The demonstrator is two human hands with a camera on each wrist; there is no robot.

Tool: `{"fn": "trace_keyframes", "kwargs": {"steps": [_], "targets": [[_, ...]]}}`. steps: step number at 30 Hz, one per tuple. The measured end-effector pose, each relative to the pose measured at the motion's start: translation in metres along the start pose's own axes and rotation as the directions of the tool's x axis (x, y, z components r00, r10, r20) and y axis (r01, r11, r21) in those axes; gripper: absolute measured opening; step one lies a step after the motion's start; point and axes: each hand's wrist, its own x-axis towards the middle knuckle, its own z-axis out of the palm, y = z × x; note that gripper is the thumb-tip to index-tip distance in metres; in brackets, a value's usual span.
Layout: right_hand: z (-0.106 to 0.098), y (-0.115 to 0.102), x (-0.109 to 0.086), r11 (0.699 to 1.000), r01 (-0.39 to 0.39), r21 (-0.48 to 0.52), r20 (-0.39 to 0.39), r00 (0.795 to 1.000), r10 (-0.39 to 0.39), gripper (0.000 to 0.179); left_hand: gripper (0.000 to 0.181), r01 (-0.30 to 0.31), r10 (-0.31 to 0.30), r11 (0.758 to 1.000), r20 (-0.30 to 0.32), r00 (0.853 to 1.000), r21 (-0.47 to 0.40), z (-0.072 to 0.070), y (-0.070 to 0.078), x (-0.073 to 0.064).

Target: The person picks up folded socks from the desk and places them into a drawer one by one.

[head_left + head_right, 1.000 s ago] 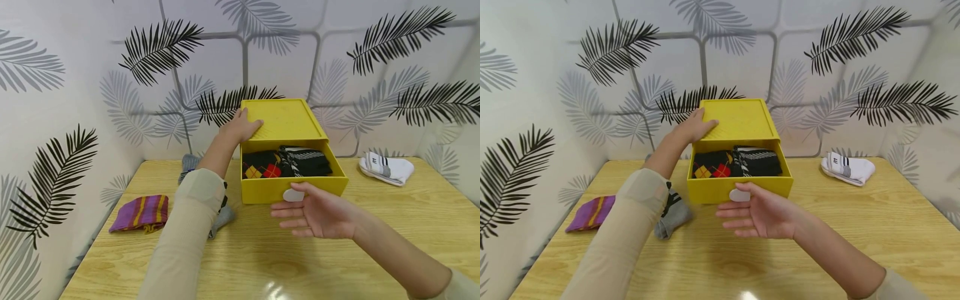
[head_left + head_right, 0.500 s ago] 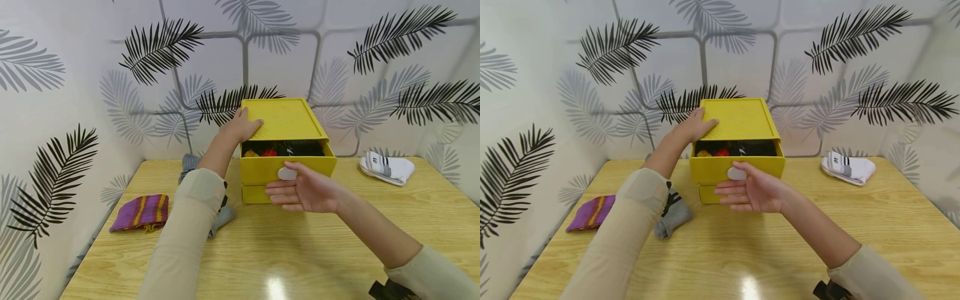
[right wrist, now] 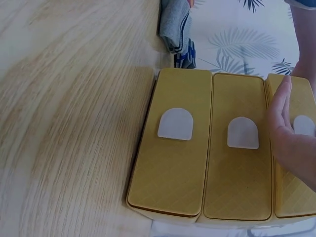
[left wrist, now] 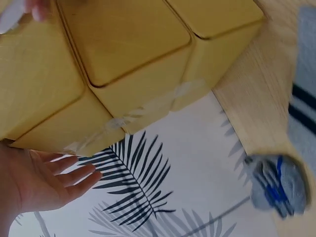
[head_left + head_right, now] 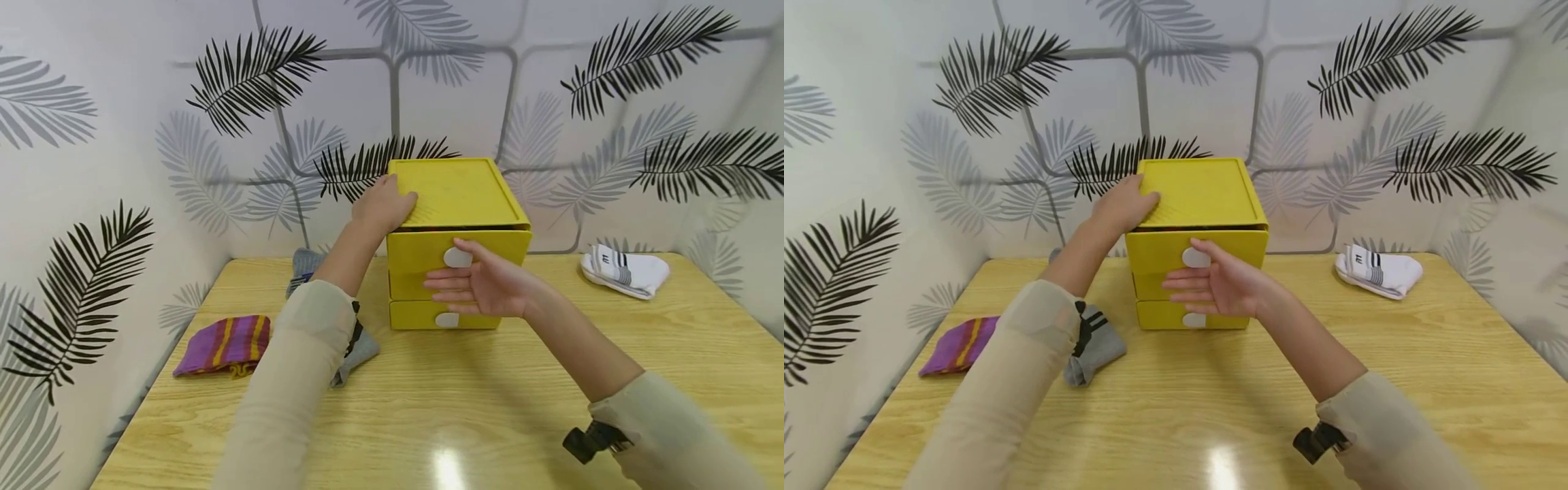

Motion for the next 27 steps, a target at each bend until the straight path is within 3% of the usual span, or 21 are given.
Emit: {"fn": "trace_keyframes", "kwargs": {"steps": [3,10,19,27], "targets": [[-0.001,-0.002,0.006,1.000,0.011,0.009,-0.014,1.000,-0.010,0.076,0.063,-0.023,0.023,1.000,0.004,1.000,-0.003,-0.004,-0.002,-0.002],[-0.005,-0.004,0.009,0.999,0.029,0.016,-0.022,0.999,-0.028,0.076,0.075,-0.064,0.084,0.989,0.145,0.986,-0.135,-0.011,-0.005,-0.011],[-0.005,0.006,0.009,0.996,0.059,0.064,-0.035,0.998,-0.057,0.076,0.071,-0.033,0.034,0.999,0.029,0.999,-0.024,0.004,-0.006,-0.016],[-0.014,0.036,0.011,0.992,-0.001,0.130,-0.036,0.999,0.006,0.071,0.068,-0.022,0.022,0.999,0.005,1.000,-0.025,0.006,-0.003,-0.017]]}}
